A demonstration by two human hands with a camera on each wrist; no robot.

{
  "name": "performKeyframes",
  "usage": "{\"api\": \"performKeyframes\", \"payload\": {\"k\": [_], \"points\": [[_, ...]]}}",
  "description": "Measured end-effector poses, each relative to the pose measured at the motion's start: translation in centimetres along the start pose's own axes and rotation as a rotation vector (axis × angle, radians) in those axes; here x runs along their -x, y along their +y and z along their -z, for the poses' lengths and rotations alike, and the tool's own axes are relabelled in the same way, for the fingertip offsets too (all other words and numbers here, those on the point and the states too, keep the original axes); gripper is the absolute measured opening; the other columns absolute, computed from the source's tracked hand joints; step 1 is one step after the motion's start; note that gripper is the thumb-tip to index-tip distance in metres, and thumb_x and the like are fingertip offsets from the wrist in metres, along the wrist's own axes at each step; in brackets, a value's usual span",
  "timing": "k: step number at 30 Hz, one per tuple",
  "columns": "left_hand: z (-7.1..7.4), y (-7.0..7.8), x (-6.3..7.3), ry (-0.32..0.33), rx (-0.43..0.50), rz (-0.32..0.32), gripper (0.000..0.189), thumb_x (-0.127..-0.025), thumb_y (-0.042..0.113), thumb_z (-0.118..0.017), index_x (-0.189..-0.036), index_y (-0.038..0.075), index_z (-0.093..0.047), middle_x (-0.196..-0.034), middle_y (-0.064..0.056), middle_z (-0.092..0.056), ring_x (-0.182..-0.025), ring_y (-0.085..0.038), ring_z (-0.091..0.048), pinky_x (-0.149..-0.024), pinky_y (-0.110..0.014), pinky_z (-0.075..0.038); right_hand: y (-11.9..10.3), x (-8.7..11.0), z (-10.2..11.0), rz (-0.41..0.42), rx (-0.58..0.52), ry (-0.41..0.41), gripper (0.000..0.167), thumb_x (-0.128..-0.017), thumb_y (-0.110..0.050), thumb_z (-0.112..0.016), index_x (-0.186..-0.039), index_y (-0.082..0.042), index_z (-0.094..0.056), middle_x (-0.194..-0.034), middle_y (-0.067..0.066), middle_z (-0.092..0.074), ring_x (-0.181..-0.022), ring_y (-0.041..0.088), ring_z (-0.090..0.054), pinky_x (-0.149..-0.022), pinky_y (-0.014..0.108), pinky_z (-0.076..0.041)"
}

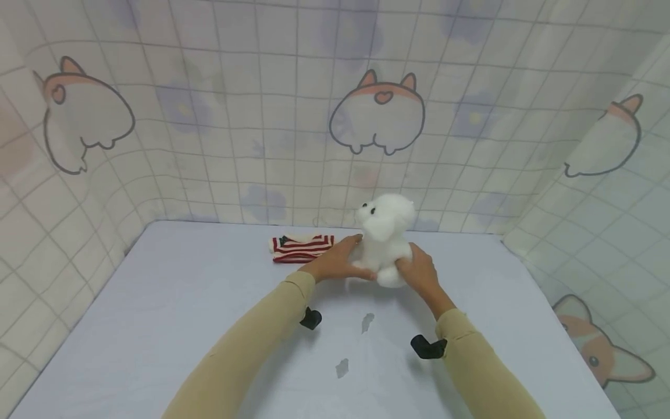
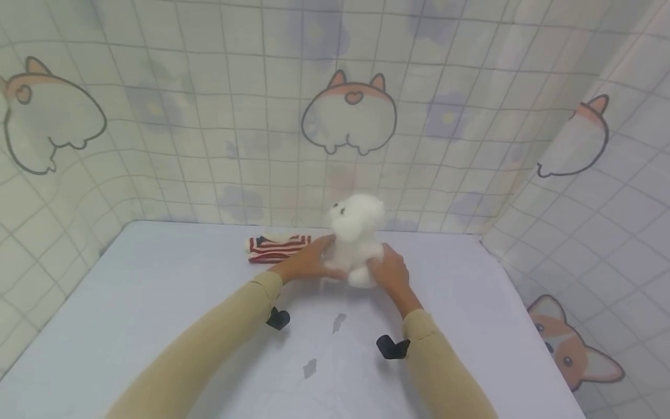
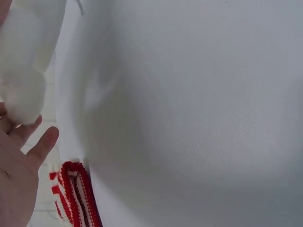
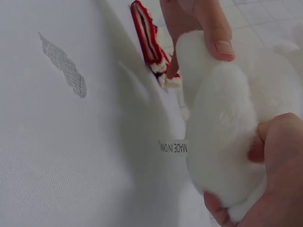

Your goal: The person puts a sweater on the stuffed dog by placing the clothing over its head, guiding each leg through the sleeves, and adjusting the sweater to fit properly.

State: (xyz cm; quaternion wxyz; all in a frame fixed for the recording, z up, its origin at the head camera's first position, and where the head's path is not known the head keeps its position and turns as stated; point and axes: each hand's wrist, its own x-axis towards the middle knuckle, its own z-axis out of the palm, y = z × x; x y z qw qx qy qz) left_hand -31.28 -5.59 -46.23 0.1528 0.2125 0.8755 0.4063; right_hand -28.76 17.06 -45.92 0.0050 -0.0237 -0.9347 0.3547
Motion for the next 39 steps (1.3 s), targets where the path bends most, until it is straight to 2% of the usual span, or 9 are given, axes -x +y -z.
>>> {"api": "performKeyframes", "payload": {"k": [4,8,11,14,18,25,29,34,39], "points": [[-0.1,0.2,0.2,-0.045,0.089,-0.03,0.118,-0.063,0.06,-0.082,-0.154,0.027,-0.016,-0.155,0.003,-0.033,-0.142,-0.02,-0.033,-0.114,-0.051,-0.032,-0.2,0.1,0.1,0.059,-0.066,-0.021,0.039,-0.08,-0.017,-0.05,-0.116,-0.004,-0.058,-0.104,0.015,-0.065,-0.086,0.026,-0.056,-0.071,0.033,-0.045],[-0.2,0.2,0.3,-0.064,0.099,-0.045,0.115,-0.065,0.057,-0.083,-0.153,0.03,-0.015,-0.152,0.005,-0.036,-0.139,-0.017,-0.036,-0.113,-0.049,-0.033,-0.2,0.3,0.4,0.1,-0.099,-0.066,0.042,-0.08,-0.015,-0.051,-0.12,-0.005,-0.057,-0.109,0.016,-0.064,-0.089,0.027,-0.057,-0.074,0.033,-0.046],[-0.3,0.0,0.1,-0.048,0.086,-0.048,0.115,-0.066,0.053,-0.084,-0.153,0.029,-0.013,-0.153,0.003,-0.035,-0.14,-0.019,-0.036,-0.113,-0.05,-0.033,0.0,0.4,0.5,0.108,-0.125,-0.107,0.05,-0.084,-0.017,-0.051,-0.133,-0.008,-0.051,-0.126,0.016,-0.06,-0.108,0.033,-0.057,-0.09,0.044,-0.048],[-0.4,-0.4,-0.1,-0.029,0.088,-0.048,0.117,-0.067,0.051,-0.084,-0.154,0.029,-0.009,-0.156,0.0,-0.031,-0.143,-0.022,-0.034,-0.114,-0.051,-0.032,0.1,0.5,0.5,0.121,-0.154,-0.102,0.053,-0.088,-0.017,-0.052,-0.14,-0.012,-0.046,-0.142,0.016,-0.051,-0.131,0.038,-0.046,-0.107,0.056,-0.038],[-0.3,-0.8,-0.3,0.03,0.077,-0.014,0.112,-0.07,0.056,-0.079,-0.153,0.021,-0.014,-0.152,-0.004,-0.037,-0.138,-0.024,-0.041,-0.111,-0.05,-0.036,0.0,0.4,0.4,0.152,-0.193,-0.057,0.048,-0.091,-0.018,-0.057,-0.138,-0.012,-0.048,-0.144,0.016,-0.048,-0.136,0.037,-0.041,-0.109,0.056,-0.034],[-0.1,-0.1,-0.2,0.084,0.024,0.048,0.087,-0.082,0.057,-0.066,-0.146,0.01,-0.028,-0.136,-0.009,-0.05,-0.12,-0.023,-0.052,-0.1,-0.046,-0.047,-1.1,0.2,0.0,0.229,-0.212,-0.106,0.055,-0.097,-0.02,-0.054,-0.147,-0.008,-0.036,-0.155,0.017,-0.03,-0.142,0.037,-0.032,-0.109,0.049,-0.04],[-0.3,0.4,-0.2,0.148,0.026,0.065,0.085,-0.085,0.056,-0.063,-0.146,0.009,-0.027,-0.135,-0.01,-0.05,-0.118,-0.024,-0.053,-0.098,-0.046,-0.047,-1.3,0.4,0.0,0.208,-0.188,-0.04,0.054,-0.097,-0.031,-0.056,-0.144,-0.009,-0.042,-0.153,0.014,-0.035,-0.136,0.036,-0.041,-0.103,0.049,-0.045],[-0.5,1.0,-0.3,0.234,0.047,0.066,0.082,-0.085,0.053,-0.064,-0.144,0.009,-0.029,-0.134,-0.01,-0.05,-0.116,-0.024,-0.054,-0.098,-0.046,-0.048,-1.3,0.6,-0.4,0.145,-0.154,0.077,0.048,-0.094,-0.043,-0.059,-0.131,-0.011,-0.055,-0.131,0.01,-0.056,-0.101,0.027,-0.058,-0.082,0.035,-0.049],[-0.5,1.5,-0.4,0.313,0.042,0.068,0.078,-0.085,0.053,-0.064,-0.141,0.009,-0.031,-0.13,-0.009,-0.051,-0.113,-0.024,-0.054,-0.094,-0.046,-0.05,-1.7,0.8,-1.0,0.12,-0.187,-0.009,0.066,-0.094,-0.057,-0.051,-0.143,-0.014,-0.042,-0.14,0.011,-0.047,-0.082,0.024,-0.065,-0.064,0.027,-0.051]]}}
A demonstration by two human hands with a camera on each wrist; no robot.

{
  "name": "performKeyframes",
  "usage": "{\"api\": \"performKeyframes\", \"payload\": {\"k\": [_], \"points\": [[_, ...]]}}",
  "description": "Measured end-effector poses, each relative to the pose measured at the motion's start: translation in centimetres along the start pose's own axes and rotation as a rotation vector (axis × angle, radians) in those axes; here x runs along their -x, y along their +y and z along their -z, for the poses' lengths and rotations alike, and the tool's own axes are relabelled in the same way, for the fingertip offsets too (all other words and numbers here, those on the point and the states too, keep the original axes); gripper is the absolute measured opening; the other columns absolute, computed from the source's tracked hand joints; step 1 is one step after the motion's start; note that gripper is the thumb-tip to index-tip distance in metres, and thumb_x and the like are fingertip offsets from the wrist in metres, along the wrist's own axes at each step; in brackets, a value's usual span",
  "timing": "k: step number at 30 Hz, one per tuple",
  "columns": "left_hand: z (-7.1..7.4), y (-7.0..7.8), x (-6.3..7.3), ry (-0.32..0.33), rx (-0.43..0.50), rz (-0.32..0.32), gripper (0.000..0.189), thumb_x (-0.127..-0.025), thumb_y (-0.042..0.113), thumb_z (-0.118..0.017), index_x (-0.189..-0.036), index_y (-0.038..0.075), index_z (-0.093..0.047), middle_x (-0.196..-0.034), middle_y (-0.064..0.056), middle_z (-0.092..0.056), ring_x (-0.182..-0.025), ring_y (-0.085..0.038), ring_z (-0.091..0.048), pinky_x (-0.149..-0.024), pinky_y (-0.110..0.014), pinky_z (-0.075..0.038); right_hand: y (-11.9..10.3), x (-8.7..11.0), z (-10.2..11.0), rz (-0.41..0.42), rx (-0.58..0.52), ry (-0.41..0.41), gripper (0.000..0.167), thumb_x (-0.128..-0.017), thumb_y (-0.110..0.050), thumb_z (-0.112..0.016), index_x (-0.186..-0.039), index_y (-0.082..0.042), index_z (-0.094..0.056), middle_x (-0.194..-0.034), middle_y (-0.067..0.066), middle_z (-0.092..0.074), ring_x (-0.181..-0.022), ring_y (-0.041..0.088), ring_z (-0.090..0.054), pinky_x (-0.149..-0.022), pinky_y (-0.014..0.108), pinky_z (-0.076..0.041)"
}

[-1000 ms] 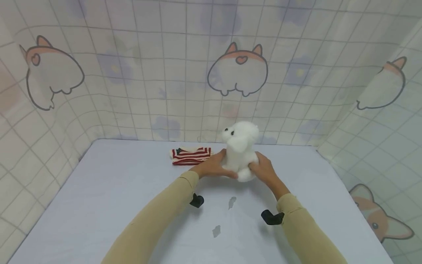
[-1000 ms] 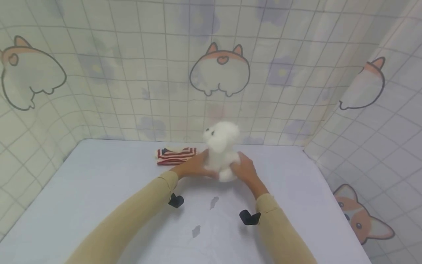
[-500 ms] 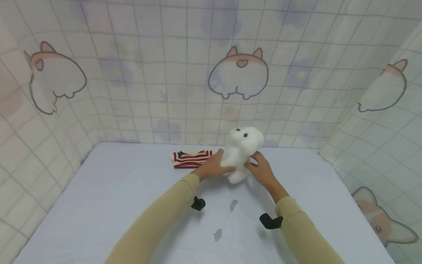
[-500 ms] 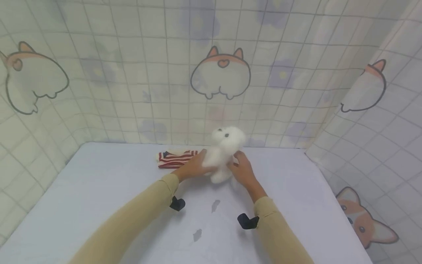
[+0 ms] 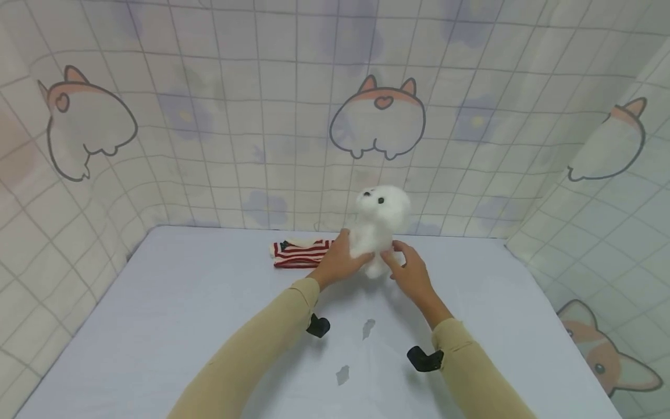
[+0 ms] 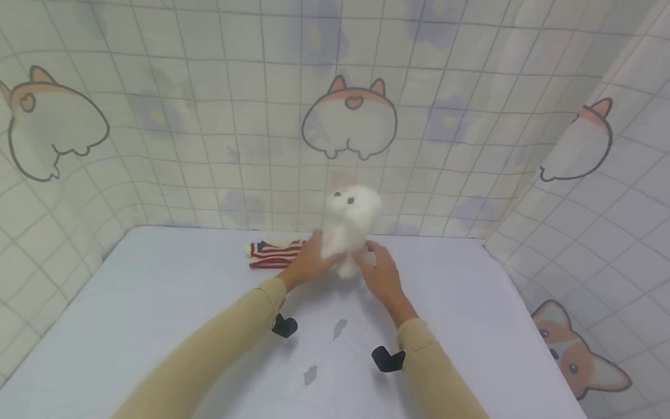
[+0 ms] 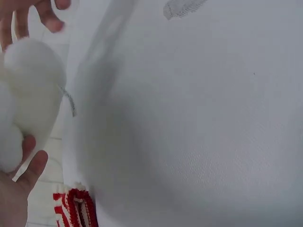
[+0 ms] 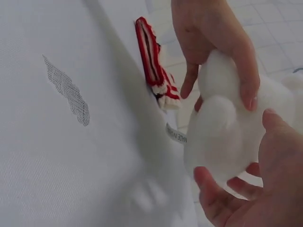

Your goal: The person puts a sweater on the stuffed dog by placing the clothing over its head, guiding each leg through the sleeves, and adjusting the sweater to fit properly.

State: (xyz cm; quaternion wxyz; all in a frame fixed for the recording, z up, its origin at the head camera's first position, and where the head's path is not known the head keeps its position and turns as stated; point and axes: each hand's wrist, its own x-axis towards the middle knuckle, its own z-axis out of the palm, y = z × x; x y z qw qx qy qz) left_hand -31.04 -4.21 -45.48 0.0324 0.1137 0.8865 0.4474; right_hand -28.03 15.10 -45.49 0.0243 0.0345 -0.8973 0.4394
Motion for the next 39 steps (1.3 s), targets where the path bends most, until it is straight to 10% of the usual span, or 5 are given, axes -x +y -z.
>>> {"api": "performKeyframes", "payload": {"k": [8,15,20,24,39], "points": [[-0.2,0.5,0.5,0.039,0.01,0.004,0.081,-0.083,0.058,-0.065,-0.14,0.01,-0.033,-0.128,-0.008,-0.05,-0.111,-0.024,-0.053,-0.093,-0.046,-0.05,-0.6,-0.5,-1.3,-0.072,-0.146,-0.123,0.091,-0.088,-0.069,-0.048,-0.156,-0.025,-0.007,-0.158,0.015,-0.024,-0.107,0.039,-0.063,-0.063,0.037,-0.059],[-0.2,0.0,0.6,-0.037,0.063,-0.098,0.088,-0.074,0.053,-0.077,-0.143,0.018,-0.034,-0.133,-0.002,-0.047,-0.113,-0.019,-0.052,-0.093,-0.042,-0.05,-1.0,-0.4,-1.6,-0.067,-0.246,-0.114,0.093,-0.087,-0.057,-0.062,-0.155,-0.024,-0.008,-0.155,0.014,-0.026,-0.124,0.04,-0.051,-0.069,0.04,-0.059],[0.4,-0.8,0.3,-0.067,-0.095,-0.175,0.097,-0.07,0.062,-0.076,-0.149,0.025,-0.034,-0.152,0.002,-0.034,-0.137,-0.021,-0.038,-0.107,-0.047,-0.041,-1.0,-0.4,-1.0,-0.079,-0.246,-0.087,0.091,-0.087,-0.05,-0.066,-0.153,-0.019,-0.012,-0.153,0.012,-0.032,-0.132,0.035,-0.043,-0.096,0.049,-0.05],[0.9,-0.7,0.3,-0.088,-0.069,-0.134,0.085,-0.078,0.067,-0.065,-0.149,0.028,-0.037,-0.157,0.003,-0.027,-0.142,-0.025,-0.034,-0.111,-0.053,-0.036,-0.8,-0.6,-0.5,-0.134,-0.269,-0.068,0.085,-0.09,-0.045,-0.063,-0.153,-0.02,-0.013,-0.15,0.012,-0.037,-0.137,0.032,-0.039,-0.111,0.052,-0.035],[1.5,-0.5,0.9,-0.176,0.216,0.007,0.083,-0.079,0.075,-0.056,-0.149,0.042,-0.028,-0.157,0.006,-0.033,-0.142,-0.021,-0.036,-0.111,-0.053,-0.035,-1.6,-0.5,0.0,-0.05,-0.373,-0.118,0.059,-0.091,-0.026,-0.055,-0.145,-0.016,-0.034,-0.134,0.013,-0.05,-0.118,0.03,-0.051,-0.102,0.044,-0.043]]}}
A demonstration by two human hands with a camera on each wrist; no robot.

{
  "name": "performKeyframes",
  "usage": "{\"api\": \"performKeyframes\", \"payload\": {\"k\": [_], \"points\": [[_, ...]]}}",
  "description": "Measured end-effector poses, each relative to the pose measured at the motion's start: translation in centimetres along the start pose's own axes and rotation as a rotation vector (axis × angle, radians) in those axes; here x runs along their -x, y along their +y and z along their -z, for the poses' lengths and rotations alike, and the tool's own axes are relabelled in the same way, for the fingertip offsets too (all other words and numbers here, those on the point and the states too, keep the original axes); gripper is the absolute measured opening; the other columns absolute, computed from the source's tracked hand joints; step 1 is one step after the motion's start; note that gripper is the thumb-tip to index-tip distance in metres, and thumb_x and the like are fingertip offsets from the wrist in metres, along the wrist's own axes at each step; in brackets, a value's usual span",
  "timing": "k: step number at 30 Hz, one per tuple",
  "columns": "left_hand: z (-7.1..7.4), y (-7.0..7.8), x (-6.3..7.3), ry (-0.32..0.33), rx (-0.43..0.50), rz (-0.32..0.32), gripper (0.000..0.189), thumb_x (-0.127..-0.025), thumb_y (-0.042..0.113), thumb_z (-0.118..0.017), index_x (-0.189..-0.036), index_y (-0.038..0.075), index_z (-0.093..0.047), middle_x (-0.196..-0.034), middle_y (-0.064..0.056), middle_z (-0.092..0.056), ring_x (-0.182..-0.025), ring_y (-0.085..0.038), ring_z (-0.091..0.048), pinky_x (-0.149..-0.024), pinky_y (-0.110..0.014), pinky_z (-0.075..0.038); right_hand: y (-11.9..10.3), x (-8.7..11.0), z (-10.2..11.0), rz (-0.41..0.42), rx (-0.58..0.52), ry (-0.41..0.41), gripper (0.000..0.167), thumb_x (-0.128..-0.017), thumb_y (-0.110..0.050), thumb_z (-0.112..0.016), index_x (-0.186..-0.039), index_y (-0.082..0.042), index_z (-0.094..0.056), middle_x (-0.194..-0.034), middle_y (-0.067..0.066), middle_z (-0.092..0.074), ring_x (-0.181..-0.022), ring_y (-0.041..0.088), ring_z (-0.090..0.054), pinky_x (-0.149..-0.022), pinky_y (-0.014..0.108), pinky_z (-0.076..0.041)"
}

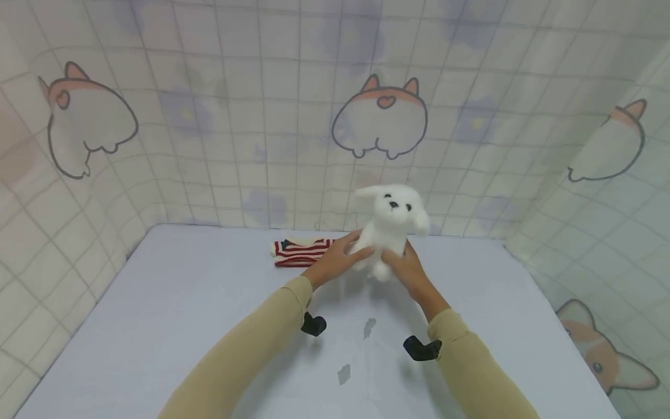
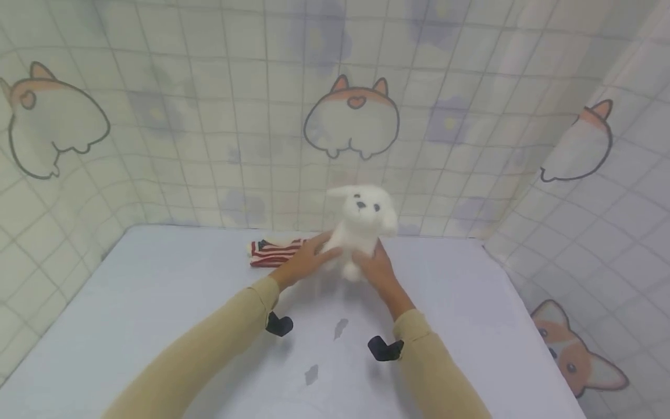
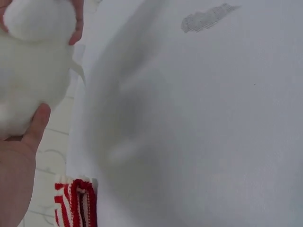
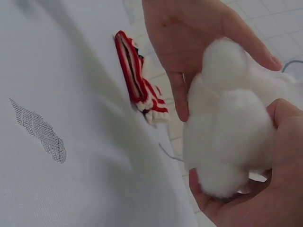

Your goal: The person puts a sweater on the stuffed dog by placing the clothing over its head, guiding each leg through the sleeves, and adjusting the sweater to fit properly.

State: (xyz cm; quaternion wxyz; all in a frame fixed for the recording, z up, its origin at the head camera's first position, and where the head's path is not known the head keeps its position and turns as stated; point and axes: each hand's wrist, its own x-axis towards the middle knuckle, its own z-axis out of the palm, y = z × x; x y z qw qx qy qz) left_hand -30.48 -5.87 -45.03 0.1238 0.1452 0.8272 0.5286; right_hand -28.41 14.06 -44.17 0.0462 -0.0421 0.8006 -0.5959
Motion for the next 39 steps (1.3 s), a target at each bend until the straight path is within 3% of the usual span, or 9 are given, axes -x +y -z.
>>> {"api": "performKeyframes", "payload": {"k": [5,12,16,20,28,31,39], "points": [[0.6,-0.2,0.2,-0.019,0.07,0.061,0.089,-0.074,0.078,-0.059,-0.149,0.044,-0.026,-0.159,0.007,-0.026,-0.147,-0.02,-0.025,-0.116,-0.052,-0.028,0.1,0.1,0.1,-0.02,0.041,0.02,0.049,-0.094,-0.032,-0.053,-0.139,-0.014,-0.045,-0.129,0.013,-0.055,-0.111,0.025,-0.054,-0.092,0.035,-0.046],[1.1,-0.6,0.5,0.001,0.047,0.044,0.088,-0.081,0.071,-0.058,-0.152,0.032,-0.027,-0.157,0.001,-0.032,-0.144,-0.022,-0.032,-0.115,-0.05,-0.032,-0.5,0.5,0.2,-0.033,0.076,0.014,0.056,-0.093,-0.047,-0.058,-0.137,-0.012,-0.053,-0.131,0.012,-0.059,-0.111,0.024,-0.058,-0.088,0.035,-0.052],[1.3,-0.8,0.8,-0.004,0.036,0.024,0.084,-0.085,0.065,-0.058,-0.152,0.026,-0.029,-0.155,0.0,-0.036,-0.141,-0.022,-0.037,-0.113,-0.048,-0.034,-0.2,0.5,0.2,-0.021,0.085,-0.027,0.056,-0.093,-0.048,-0.059,-0.136,-0.013,-0.055,-0.132,0.011,-0.059,-0.116,0.025,-0.057,-0.095,0.041,-0.05],[1.4,-1.0,0.8,-0.007,0.051,-0.02,0.078,-0.086,0.059,-0.062,-0.151,0.029,-0.031,-0.154,0.0,-0.039,-0.141,-0.022,-0.037,-0.113,-0.048,-0.034,0.1,0.5,0.3,-0.004,0.092,-0.068,0.062,-0.092,-0.048,-0.061,-0.141,-0.013,-0.049,-0.139,0.012,-0.055,-0.128,0.028,-0.052,-0.107,0.049,-0.042],[2.0,-1.1,0.7,-0.04,0.034,-0.117,0.074,-0.085,0.039,-0.072,-0.147,0.042,-0.033,-0.155,0.007,-0.036,-0.145,-0.022,-0.031,-0.117,-0.052,-0.026,0.8,0.6,0.4,0.044,0.099,-0.086,0.071,-0.088,-0.037,-0.07,-0.148,-0.014,-0.039,-0.145,0.011,-0.05,-0.134,0.029,-0.048,-0.11,0.049,-0.039],[2.0,-1.3,0.7,-0.055,0.015,-0.112,0.08,-0.084,0.031,-0.074,-0.15,0.04,-0.029,-0.157,0.004,-0.032,-0.146,-0.026,-0.028,-0.118,-0.052,-0.022,1.4,0.4,0.3,0.061,0.118,-0.094,0.073,-0.087,-0.033,-0.072,-0.148,-0.012,-0.039,-0.147,0.011,-0.048,-0.136,0.029,-0.046,-0.11,0.048,-0.039],[1.0,-2.7,0.5,-0.105,-0.073,-0.077,0.083,-0.087,0.027,-0.071,-0.154,0.031,-0.021,-0.16,0.0,-0.025,-0.148,-0.027,-0.025,-0.119,-0.048,-0.022,3.0,1.1,-0.1,0.025,0.159,-0.072,0.073,-0.085,-0.02,-0.074,-0.146,-0.013,-0.036,-0.151,0.009,-0.042,-0.142,0.029,-0.037,-0.114,0.048,-0.033]]}}
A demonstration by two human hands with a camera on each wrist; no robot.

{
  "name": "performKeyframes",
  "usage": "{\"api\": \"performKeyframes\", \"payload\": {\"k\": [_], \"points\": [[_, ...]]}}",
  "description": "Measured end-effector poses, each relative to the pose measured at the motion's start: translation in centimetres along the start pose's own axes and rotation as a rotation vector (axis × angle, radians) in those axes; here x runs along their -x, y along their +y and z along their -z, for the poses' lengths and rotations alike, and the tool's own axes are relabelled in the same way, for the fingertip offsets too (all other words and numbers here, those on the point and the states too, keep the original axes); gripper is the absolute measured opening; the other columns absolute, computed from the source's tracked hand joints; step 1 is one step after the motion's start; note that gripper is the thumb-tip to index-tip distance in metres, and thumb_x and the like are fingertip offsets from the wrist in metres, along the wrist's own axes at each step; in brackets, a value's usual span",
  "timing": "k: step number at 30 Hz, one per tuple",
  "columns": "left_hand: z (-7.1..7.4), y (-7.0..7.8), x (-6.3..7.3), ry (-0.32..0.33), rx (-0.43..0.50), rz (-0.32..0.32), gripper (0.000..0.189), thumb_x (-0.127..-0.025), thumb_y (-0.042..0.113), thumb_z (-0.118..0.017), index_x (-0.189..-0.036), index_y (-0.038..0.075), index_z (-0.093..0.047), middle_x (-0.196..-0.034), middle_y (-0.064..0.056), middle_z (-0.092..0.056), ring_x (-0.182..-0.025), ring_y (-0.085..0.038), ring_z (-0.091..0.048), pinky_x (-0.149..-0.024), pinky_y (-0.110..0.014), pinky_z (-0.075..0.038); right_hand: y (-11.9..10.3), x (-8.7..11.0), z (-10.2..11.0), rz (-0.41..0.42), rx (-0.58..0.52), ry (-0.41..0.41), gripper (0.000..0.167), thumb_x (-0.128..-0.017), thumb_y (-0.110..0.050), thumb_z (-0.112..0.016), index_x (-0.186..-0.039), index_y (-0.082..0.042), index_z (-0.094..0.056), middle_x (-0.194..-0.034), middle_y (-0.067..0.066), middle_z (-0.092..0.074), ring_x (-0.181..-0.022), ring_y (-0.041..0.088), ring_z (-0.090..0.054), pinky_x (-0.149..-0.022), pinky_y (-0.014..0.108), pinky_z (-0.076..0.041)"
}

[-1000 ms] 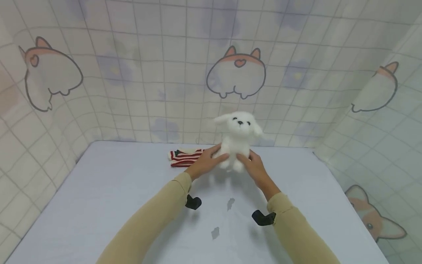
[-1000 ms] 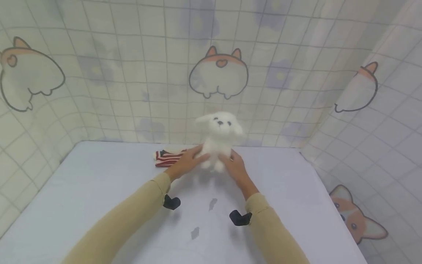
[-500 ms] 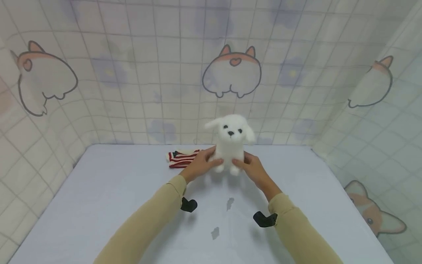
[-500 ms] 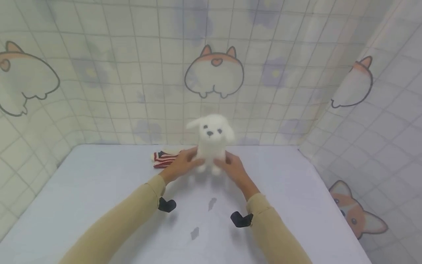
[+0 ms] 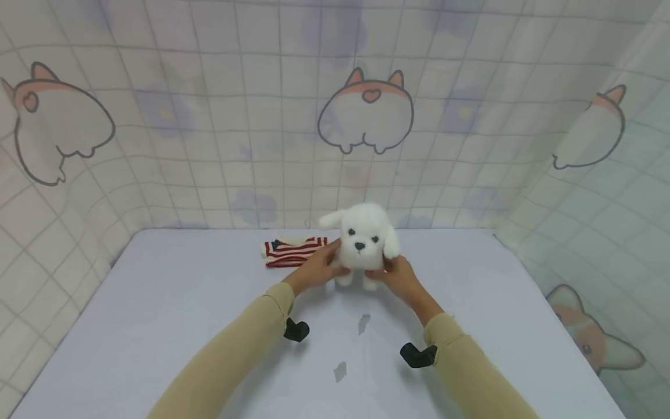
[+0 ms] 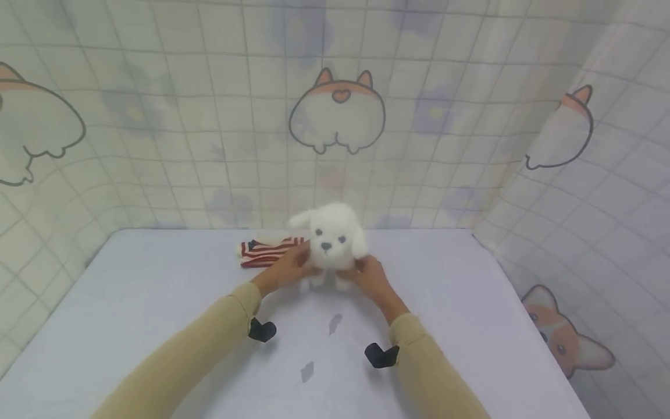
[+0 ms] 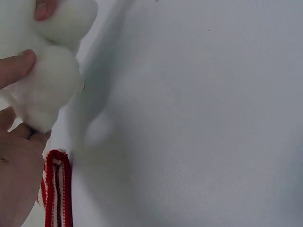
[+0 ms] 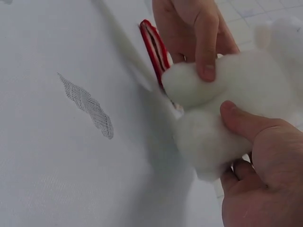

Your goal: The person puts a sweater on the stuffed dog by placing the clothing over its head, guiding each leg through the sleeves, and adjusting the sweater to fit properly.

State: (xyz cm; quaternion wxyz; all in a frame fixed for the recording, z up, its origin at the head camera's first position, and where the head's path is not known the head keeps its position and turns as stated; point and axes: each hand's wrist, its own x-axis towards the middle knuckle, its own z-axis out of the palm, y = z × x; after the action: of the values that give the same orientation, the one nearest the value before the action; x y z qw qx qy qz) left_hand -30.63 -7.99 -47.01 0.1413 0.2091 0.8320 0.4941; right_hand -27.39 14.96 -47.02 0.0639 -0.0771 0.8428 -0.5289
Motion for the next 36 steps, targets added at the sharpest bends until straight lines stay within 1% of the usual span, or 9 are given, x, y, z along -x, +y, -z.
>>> {"api": "performKeyframes", "payload": {"k": [4,6,10,17,19,23,26,31,36], "points": [[-0.5,-0.5,0.2,-0.004,-0.03,0.005,0.081,-0.088,0.026,-0.068,-0.154,0.032,-0.021,-0.16,0.0,-0.026,-0.147,-0.026,-0.025,-0.119,-0.049,-0.023,0.6,0.3,-0.4,-0.008,-0.009,0.009,0.074,-0.084,-0.018,-0.075,-0.146,-0.012,-0.035,-0.152,0.011,-0.04,-0.143,0.03,-0.034,-0.116,0.047,-0.029],[-0.7,-0.7,0.3,-0.002,-0.048,0.006,0.079,-0.089,0.025,-0.067,-0.154,0.03,-0.022,-0.159,-0.003,-0.028,-0.147,-0.028,-0.026,-0.118,-0.049,-0.024,0.9,0.3,-0.5,-0.005,-0.018,0.009,0.075,-0.084,-0.018,-0.075,-0.146,-0.011,-0.035,-0.153,0.011,-0.039,-0.144,0.031,-0.032,-0.117,0.048,-0.027],[-1.1,-1.0,0.4,-0.007,-0.095,0.034,0.079,-0.09,0.027,-0.067,-0.155,0.029,-0.021,-0.159,-0.006,-0.029,-0.146,-0.029,-0.028,-0.118,-0.049,-0.024,1.7,0.3,-0.7,-0.025,0.008,0.0,0.075,-0.083,-0.02,-0.076,-0.146,-0.011,-0.036,-0.154,0.011,-0.038,-0.145,0.031,-0.031,-0.117,0.048,-0.027],[-1.3,-1.3,0.4,-0.007,-0.196,-0.001,0.084,-0.091,0.026,-0.066,-0.156,0.028,-0.014,-0.159,-0.008,-0.029,-0.145,-0.03,-0.029,-0.118,-0.049,-0.025,2.3,0.1,-0.5,-0.057,0.077,-0.004,0.07,-0.082,-0.023,-0.076,-0.143,-0.012,-0.042,-0.15,0.009,-0.045,-0.142,0.03,-0.036,-0.116,0.049,-0.03],[-1.3,-1.2,0.5,-0.01,-0.214,0.005,0.086,-0.09,0.026,-0.067,-0.156,0.027,-0.012,-0.16,-0.008,-0.026,-0.146,-0.03,-0.028,-0.119,-0.048,-0.024,2.5,0.0,-0.5,-0.052,0.078,-0.009,0.071,-0.082,-0.024,-0.076,-0.143,-0.012,-0.042,-0.149,0.009,-0.045,-0.142,0.03,-0.037,-0.116,0.049,-0.03],[-1.2,-1.2,0.5,-0.01,-0.25,0.018,0.089,-0.09,0.027,-0.068,-0.157,0.024,-0.01,-0.16,-0.008,-0.026,-0.146,-0.029,-0.028,-0.119,-0.046,-0.024,2.6,-0.2,-0.6,-0.033,0.098,-0.012,0.072,-0.083,-0.024,-0.077,-0.144,-0.013,-0.04,-0.15,0.009,-0.044,-0.142,0.03,-0.037,-0.115,0.049,-0.031],[-1.0,-1.2,0.5,-0.012,-0.262,0.024,0.092,-0.087,0.03,-0.071,-0.156,0.025,-0.011,-0.159,-0.008,-0.029,-0.145,-0.028,-0.03,-0.118,-0.046,-0.026,2.3,-0.1,-0.5,-0.019,0.143,-0.009,0.072,-0.082,-0.026,-0.077,-0.143,-0.013,-0.042,-0.148,0.01,-0.047,-0.14,0.031,-0.04,-0.114,0.049,-0.034],[-0.4,-1.2,0.8,-0.002,-0.282,0.036,0.097,-0.08,0.04,-0.077,-0.155,0.026,-0.017,-0.156,-0.006,-0.034,-0.143,-0.028,-0.034,-0.115,-0.049,-0.031,1.6,0.3,0.1,-0.013,0.185,-0.014,0.073,-0.079,-0.032,-0.079,-0.14,-0.009,-0.047,-0.143,0.013,-0.052,-0.133,0.034,-0.048,-0.108,0.047,-0.041],[0.5,-0.8,1.3,0.001,-0.314,0.061,0.096,-0.078,0.044,-0.078,-0.154,0.021,-0.024,-0.156,-0.005,-0.034,-0.141,-0.026,-0.038,-0.114,-0.046,-0.034,1.4,0.9,1.2,0.038,0.181,-0.028,0.079,-0.079,-0.032,-0.079,-0.145,-0.011,-0.042,-0.147,0.012,-0.048,-0.135,0.032,-0.046,-0.107,0.045,-0.043]]}}
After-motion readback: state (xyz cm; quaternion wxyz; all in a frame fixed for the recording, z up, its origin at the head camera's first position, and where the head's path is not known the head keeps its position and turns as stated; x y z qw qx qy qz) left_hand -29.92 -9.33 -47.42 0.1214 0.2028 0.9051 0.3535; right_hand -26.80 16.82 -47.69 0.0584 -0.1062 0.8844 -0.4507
